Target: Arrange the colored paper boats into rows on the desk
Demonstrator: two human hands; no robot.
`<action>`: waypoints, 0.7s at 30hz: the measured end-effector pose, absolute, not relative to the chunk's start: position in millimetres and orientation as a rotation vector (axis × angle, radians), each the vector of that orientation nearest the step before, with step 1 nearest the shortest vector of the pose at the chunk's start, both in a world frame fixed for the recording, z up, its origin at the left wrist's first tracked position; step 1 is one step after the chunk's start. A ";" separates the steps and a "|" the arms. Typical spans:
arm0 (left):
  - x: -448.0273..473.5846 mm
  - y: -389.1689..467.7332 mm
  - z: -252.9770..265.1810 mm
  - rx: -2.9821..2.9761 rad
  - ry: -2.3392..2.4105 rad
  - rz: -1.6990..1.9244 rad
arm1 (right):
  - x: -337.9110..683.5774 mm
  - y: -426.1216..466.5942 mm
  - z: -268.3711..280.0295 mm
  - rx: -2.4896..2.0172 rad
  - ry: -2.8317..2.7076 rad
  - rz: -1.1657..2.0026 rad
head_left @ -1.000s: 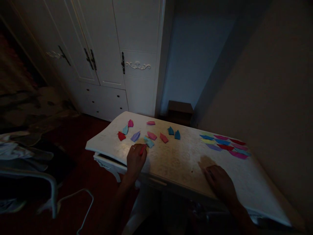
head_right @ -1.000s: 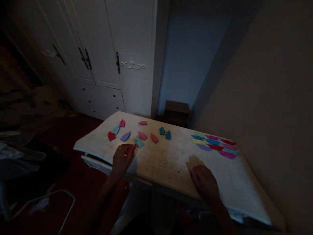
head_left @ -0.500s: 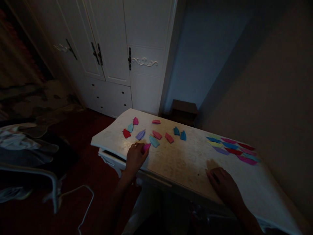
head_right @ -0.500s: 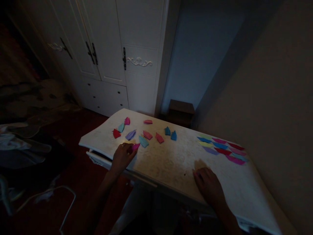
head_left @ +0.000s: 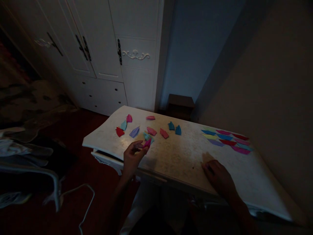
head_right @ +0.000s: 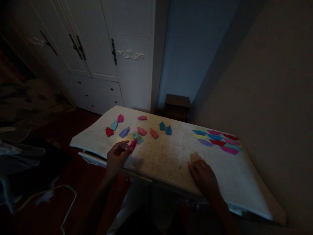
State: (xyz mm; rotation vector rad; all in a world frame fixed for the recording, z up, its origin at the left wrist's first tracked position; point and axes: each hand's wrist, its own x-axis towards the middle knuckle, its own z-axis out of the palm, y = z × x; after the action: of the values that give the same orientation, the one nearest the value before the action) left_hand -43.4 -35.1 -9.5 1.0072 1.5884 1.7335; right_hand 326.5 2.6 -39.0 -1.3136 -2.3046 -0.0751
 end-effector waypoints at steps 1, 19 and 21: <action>-38.4 -34.4 -8.8 0.905 1.480 1.758 | 326.3 2.7 -38.6 -1.306 -2.300 -0.071; 50.7 -5.0 -2.8 0.968 1.337 1.757 | 323.1 2.0 -34.9 -1.358 -2.270 -0.013; 67.3 -1.2 2.2 0.964 1.318 1.699 | 322.6 2.1 -34.5 -1.375 -2.263 -0.009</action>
State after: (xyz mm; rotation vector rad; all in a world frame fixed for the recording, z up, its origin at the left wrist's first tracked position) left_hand 67.3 -1.2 2.2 0.9636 1.3181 1.6992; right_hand 322.6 2.1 -34.5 -1.3746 -2.2627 -0.0088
